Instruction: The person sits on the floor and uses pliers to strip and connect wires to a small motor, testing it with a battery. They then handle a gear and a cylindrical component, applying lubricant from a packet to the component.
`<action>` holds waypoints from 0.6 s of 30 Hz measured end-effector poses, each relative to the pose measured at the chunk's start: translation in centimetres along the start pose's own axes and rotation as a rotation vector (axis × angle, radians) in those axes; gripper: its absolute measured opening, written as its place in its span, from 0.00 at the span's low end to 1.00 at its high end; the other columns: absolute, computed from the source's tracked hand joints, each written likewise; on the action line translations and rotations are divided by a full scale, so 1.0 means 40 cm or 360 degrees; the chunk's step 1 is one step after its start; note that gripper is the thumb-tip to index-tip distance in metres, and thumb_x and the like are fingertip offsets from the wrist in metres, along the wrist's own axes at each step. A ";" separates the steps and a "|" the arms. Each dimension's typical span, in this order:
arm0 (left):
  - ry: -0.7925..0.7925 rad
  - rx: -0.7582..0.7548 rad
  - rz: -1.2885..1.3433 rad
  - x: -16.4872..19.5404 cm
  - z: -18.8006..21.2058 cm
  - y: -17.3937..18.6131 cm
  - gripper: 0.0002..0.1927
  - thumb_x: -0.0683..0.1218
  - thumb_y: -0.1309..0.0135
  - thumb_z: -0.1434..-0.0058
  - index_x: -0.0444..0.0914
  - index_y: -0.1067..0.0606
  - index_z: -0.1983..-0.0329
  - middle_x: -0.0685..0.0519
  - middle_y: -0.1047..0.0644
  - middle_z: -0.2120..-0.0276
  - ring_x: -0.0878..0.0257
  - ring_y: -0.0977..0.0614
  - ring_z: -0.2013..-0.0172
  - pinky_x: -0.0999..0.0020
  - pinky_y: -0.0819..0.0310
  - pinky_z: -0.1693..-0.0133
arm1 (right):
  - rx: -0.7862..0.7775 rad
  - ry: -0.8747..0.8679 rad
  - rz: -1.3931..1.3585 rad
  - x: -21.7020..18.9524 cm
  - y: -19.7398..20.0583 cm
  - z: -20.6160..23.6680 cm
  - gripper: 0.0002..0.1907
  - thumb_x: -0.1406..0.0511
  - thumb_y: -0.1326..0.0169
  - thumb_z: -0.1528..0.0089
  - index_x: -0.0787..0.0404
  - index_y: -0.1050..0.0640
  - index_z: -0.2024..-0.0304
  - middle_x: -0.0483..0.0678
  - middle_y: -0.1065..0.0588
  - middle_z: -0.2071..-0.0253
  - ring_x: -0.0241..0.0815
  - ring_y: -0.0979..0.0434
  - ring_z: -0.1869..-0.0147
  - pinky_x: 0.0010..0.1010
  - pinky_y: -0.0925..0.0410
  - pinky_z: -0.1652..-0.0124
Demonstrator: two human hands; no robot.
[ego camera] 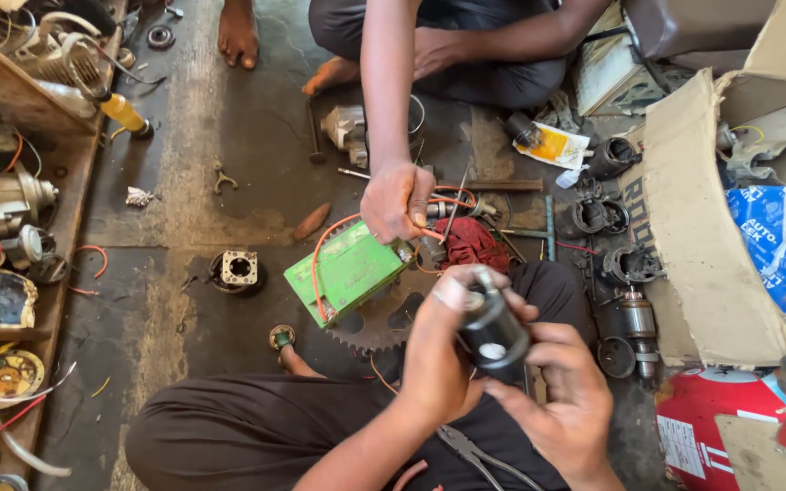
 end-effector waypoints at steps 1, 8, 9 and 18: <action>0.0155 0.0123 0.0295 -0.030 -0.006 0.033 0.24 0.60 0.55 0.30 0.32 0.30 0.51 0.44 0.22 0.63 0.52 0.18 0.60 0.57 0.22 0.54 | -0.0063 -0.0031 0.0111 0.001 -0.010 -0.001 0.21 0.75 0.35 0.43 0.68 0.29 0.52 0.56 0.32 0.43 0.42 0.26 0.38 0.31 0.31 0.39; 0.0065 0.0245 0.0445 0.053 -0.006 0.169 0.19 0.54 0.57 0.34 0.32 0.28 0.63 0.43 0.24 0.73 0.50 0.20 0.71 0.55 0.23 0.64 | -0.0030 -0.0482 0.0227 0.046 0.053 -0.007 0.12 0.72 0.44 0.37 0.69 0.23 0.51 0.55 0.21 0.50 0.43 0.17 0.47 0.33 0.24 0.47; 0.0035 0.0275 0.0461 0.077 0.002 0.184 0.20 0.54 0.58 0.34 0.32 0.28 0.63 0.43 0.25 0.74 0.50 0.21 0.72 0.54 0.23 0.64 | 0.0021 -0.0573 0.0291 0.060 0.068 -0.009 0.12 0.71 0.44 0.37 0.69 0.23 0.51 0.53 0.21 0.52 0.43 0.17 0.48 0.33 0.24 0.48; -0.0073 0.0147 0.0427 0.117 0.049 0.136 0.19 0.54 0.58 0.34 0.33 0.29 0.62 0.41 0.25 0.72 0.47 0.21 0.69 0.55 0.24 0.61 | -0.0494 -0.0343 0.1306 0.219 -0.066 0.012 0.16 0.67 0.37 0.44 0.63 0.21 0.54 0.56 0.21 0.53 0.57 0.22 0.46 0.41 0.31 0.47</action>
Point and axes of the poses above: each hand's wrist, its own z-axis away from the middle knuckle, its own y-axis out of the back of the hand, x = y × z, the point moved 10 cm from there along -z, towards the middle knuckle
